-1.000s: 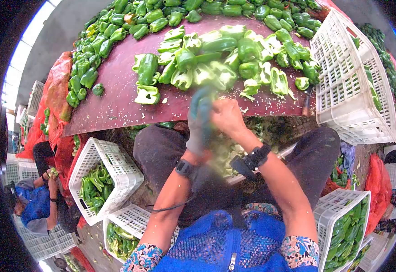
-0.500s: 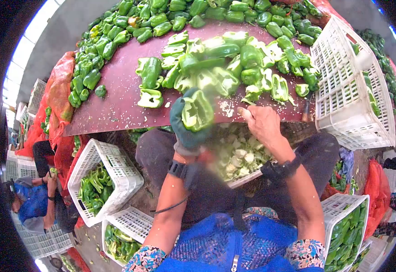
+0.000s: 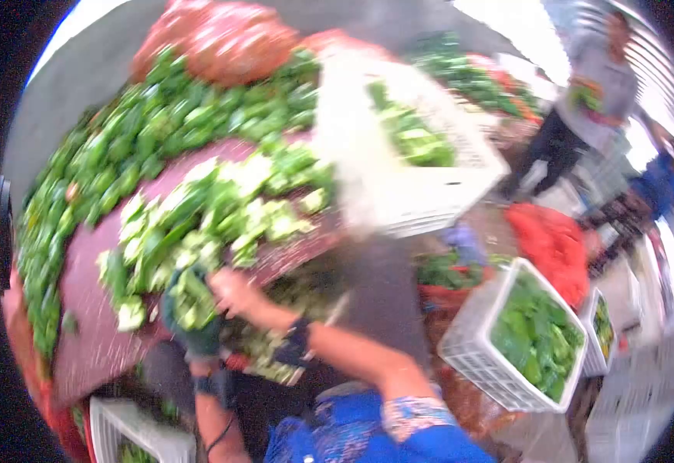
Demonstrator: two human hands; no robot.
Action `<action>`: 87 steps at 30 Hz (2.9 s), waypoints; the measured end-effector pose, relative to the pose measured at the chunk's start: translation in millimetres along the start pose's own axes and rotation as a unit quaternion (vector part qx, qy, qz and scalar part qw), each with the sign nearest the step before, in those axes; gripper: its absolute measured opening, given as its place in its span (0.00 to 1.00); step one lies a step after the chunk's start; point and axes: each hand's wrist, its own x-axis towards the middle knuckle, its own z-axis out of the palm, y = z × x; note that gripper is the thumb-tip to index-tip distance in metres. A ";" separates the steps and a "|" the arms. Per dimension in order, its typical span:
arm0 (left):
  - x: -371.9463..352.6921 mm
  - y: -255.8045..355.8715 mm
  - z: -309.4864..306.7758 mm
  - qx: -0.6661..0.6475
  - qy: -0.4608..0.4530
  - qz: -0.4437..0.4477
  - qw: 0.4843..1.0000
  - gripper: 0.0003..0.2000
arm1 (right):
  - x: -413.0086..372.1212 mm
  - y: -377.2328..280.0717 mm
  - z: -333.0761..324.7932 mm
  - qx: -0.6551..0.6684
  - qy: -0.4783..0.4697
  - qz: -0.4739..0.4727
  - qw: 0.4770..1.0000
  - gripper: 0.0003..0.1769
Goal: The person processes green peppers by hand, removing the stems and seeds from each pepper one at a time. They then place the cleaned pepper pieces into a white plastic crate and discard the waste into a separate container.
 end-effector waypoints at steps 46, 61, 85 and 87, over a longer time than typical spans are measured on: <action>8.7 -36.0 97.5 -0.011 -0.141 -0.230 0.963 0.17 | 6.0 -126.9 -326.9 -0.193 0.486 0.049 0.851 0.29; 8.5 -45.8 100.1 -0.017 -0.144 -0.264 0.954 0.17 | -73.4 -124.1 -404.0 0.065 0.613 0.123 0.778 0.20; 8.5 -43.1 -29.1 -0.197 0.105 -0.233 0.947 0.17 | -50.4 -132.2 -224.2 0.079 0.177 0.322 0.927 0.13; 8.6 -32.9 -24.9 -0.178 0.139 -0.221 0.949 0.17 | -34.8 -81.3 -189.8 -0.034 0.082 0.347 0.934 0.14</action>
